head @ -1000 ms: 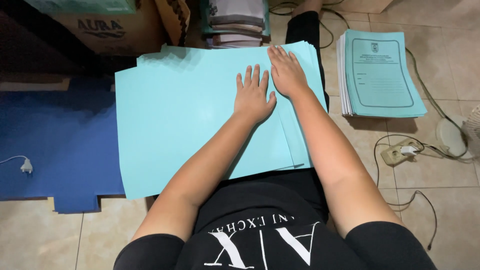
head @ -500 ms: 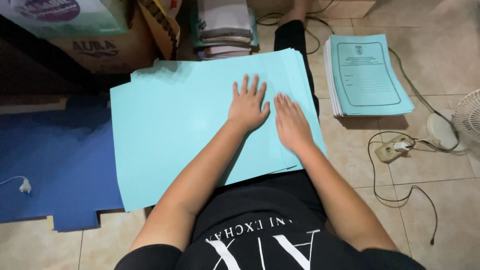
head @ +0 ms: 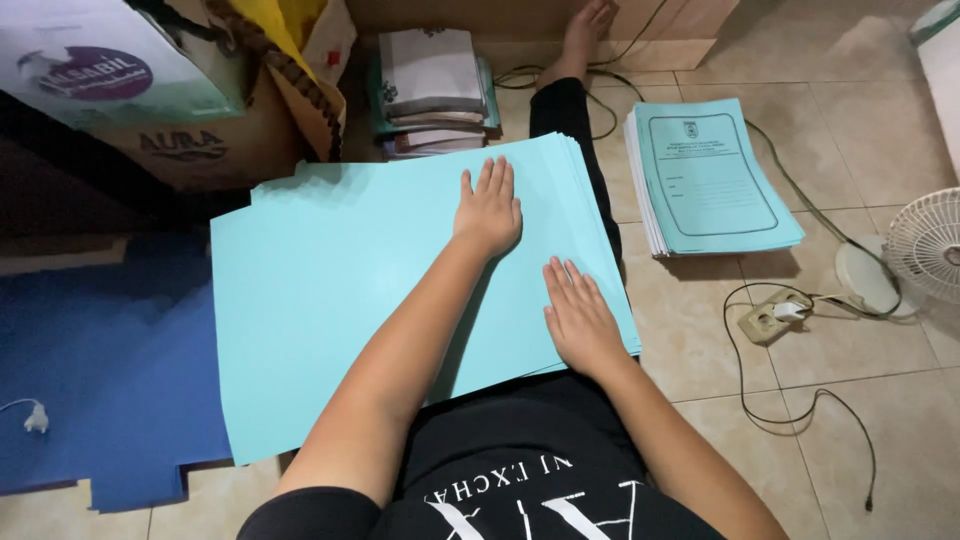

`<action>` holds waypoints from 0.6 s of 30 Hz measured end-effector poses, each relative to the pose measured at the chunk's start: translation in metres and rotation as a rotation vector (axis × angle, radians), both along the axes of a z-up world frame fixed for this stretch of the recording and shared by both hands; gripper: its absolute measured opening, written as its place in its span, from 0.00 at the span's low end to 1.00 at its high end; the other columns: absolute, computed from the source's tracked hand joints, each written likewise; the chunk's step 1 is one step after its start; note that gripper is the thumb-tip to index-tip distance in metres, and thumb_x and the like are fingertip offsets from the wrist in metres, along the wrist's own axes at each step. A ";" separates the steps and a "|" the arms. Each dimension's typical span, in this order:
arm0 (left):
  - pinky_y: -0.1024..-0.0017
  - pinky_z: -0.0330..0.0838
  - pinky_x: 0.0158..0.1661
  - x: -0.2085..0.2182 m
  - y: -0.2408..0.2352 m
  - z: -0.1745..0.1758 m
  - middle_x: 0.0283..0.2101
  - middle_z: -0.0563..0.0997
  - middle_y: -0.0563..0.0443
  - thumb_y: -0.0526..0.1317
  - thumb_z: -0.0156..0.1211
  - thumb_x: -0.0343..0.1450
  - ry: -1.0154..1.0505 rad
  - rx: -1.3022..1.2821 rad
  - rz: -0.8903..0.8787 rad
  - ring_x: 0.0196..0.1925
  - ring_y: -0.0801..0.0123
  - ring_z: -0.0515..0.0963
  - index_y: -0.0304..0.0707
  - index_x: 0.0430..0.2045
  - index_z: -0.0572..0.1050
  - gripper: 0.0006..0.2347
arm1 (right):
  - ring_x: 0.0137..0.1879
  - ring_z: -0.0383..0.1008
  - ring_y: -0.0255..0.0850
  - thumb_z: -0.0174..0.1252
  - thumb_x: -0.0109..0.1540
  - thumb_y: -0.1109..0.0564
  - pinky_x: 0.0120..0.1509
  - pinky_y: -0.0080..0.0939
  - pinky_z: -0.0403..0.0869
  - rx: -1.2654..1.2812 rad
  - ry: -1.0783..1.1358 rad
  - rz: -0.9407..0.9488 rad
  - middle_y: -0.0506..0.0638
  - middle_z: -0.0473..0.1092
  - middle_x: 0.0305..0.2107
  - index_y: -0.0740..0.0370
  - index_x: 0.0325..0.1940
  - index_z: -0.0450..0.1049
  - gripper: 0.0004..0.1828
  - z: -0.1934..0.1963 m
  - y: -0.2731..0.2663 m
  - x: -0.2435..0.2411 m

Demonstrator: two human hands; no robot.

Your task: The person is organizing a stack of light blue folders by smoothing each one with their hands and stacking them neatly on the floor.

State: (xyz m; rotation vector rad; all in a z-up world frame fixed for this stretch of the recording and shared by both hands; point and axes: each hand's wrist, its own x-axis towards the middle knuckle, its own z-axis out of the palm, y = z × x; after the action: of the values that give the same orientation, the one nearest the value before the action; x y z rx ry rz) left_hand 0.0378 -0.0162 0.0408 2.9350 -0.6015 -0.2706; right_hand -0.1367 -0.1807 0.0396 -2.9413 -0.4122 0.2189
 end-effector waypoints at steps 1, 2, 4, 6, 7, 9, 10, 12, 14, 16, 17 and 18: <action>0.46 0.32 0.74 -0.008 0.000 0.001 0.80 0.44 0.44 0.45 0.22 0.78 -0.002 0.002 0.002 0.82 0.57 0.41 0.35 0.76 0.45 0.27 | 0.82 0.38 0.53 0.34 0.71 0.51 0.81 0.57 0.40 0.002 -0.002 0.002 0.58 0.41 0.78 0.62 0.80 0.44 0.33 -0.001 -0.001 0.011; 0.45 0.33 0.74 -0.018 0.003 0.001 0.80 0.44 0.44 0.45 0.23 0.78 0.003 -0.003 -0.030 0.81 0.55 0.41 0.35 0.76 0.45 0.27 | 0.82 0.39 0.53 0.35 0.71 0.51 0.82 0.56 0.40 -0.001 -0.025 0.011 0.58 0.42 0.77 0.63 0.80 0.45 0.33 -0.003 0.000 0.021; 0.45 0.34 0.74 -0.038 0.009 0.006 0.80 0.44 0.43 0.44 0.23 0.78 0.002 -0.002 -0.061 0.81 0.54 0.41 0.34 0.76 0.45 0.27 | 0.82 0.40 0.53 0.35 0.71 0.51 0.82 0.56 0.41 0.002 -0.056 0.022 0.58 0.43 0.77 0.63 0.80 0.46 0.33 -0.003 0.004 0.043; 0.46 0.35 0.74 -0.058 0.014 0.014 0.80 0.46 0.46 0.46 0.22 0.78 0.013 0.011 -0.125 0.81 0.55 0.42 0.37 0.76 0.45 0.27 | 0.82 0.39 0.49 0.31 0.72 0.49 0.82 0.54 0.40 0.028 -0.055 0.037 0.55 0.44 0.78 0.61 0.80 0.47 0.32 0.003 0.008 0.064; 0.46 0.35 0.74 -0.061 0.017 0.015 0.80 0.46 0.46 0.46 0.22 0.78 0.008 0.016 -0.127 0.81 0.55 0.42 0.37 0.76 0.45 0.27 | 0.82 0.39 0.49 0.31 0.72 0.49 0.82 0.54 0.40 0.032 -0.061 0.035 0.55 0.44 0.78 0.61 0.80 0.47 0.32 -0.001 0.009 0.072; 0.48 0.34 0.74 -0.065 0.021 0.014 0.80 0.45 0.49 0.49 0.21 0.78 0.020 0.013 -0.140 0.81 0.58 0.41 0.41 0.76 0.45 0.28 | 0.82 0.40 0.49 0.32 0.73 0.48 0.83 0.54 0.41 0.019 -0.078 0.074 0.54 0.43 0.78 0.61 0.80 0.47 0.32 -0.008 0.007 0.089; 0.48 0.34 0.74 -0.061 0.021 0.013 0.80 0.45 0.49 0.49 0.21 0.78 0.022 0.014 -0.143 0.81 0.58 0.41 0.41 0.76 0.45 0.28 | 0.82 0.40 0.49 0.32 0.73 0.48 0.83 0.54 0.41 0.020 -0.076 0.071 0.54 0.43 0.78 0.61 0.80 0.47 0.32 -0.006 0.008 0.085; 0.47 0.35 0.74 -0.055 0.021 0.008 0.80 0.47 0.50 0.51 0.24 0.78 0.006 -0.002 -0.109 0.81 0.58 0.43 0.44 0.76 0.46 0.28 | 0.82 0.40 0.48 0.30 0.73 0.49 0.83 0.54 0.41 0.015 -0.056 0.061 0.54 0.43 0.78 0.61 0.80 0.47 0.31 -0.004 0.008 0.075; 0.47 0.34 0.74 -0.040 0.017 0.001 0.80 0.46 0.50 0.50 0.23 0.77 0.015 -0.005 -0.077 0.81 0.58 0.42 0.42 0.76 0.46 0.28 | 0.82 0.41 0.49 0.31 0.72 0.50 0.82 0.54 0.41 0.010 -0.045 0.077 0.55 0.44 0.77 0.61 0.80 0.47 0.31 0.006 0.010 0.049; 0.47 0.33 0.74 -0.027 0.015 -0.003 0.80 0.45 0.50 0.48 0.23 0.77 0.025 -0.008 -0.047 0.82 0.58 0.41 0.41 0.76 0.46 0.28 | 0.82 0.42 0.49 0.32 0.72 0.52 0.82 0.54 0.42 0.003 -0.034 0.091 0.56 0.45 0.77 0.62 0.80 0.47 0.31 0.012 0.011 0.030; 0.46 0.32 0.74 -0.022 0.015 -0.003 0.80 0.44 0.49 0.47 0.23 0.77 0.019 -0.005 -0.022 0.82 0.58 0.41 0.40 0.76 0.45 0.28 | 0.82 0.42 0.49 0.32 0.72 0.51 0.82 0.54 0.42 -0.005 -0.022 0.092 0.55 0.45 0.77 0.61 0.80 0.47 0.32 0.012 0.010 0.023; 0.46 0.32 0.74 -0.019 0.013 -0.003 0.80 0.44 0.48 0.46 0.22 0.77 0.014 0.000 0.004 0.82 0.58 0.40 0.39 0.76 0.45 0.28 | 0.82 0.41 0.49 0.32 0.72 0.51 0.82 0.54 0.42 -0.012 -0.010 0.093 0.54 0.44 0.77 0.60 0.80 0.46 0.32 0.013 0.008 0.015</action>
State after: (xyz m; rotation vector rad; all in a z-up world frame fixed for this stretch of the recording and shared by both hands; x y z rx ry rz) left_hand 0.0188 -0.0032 0.0380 2.9312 -0.5934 -0.2897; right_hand -0.1220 -0.1726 0.0522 -2.9388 -0.5518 0.2190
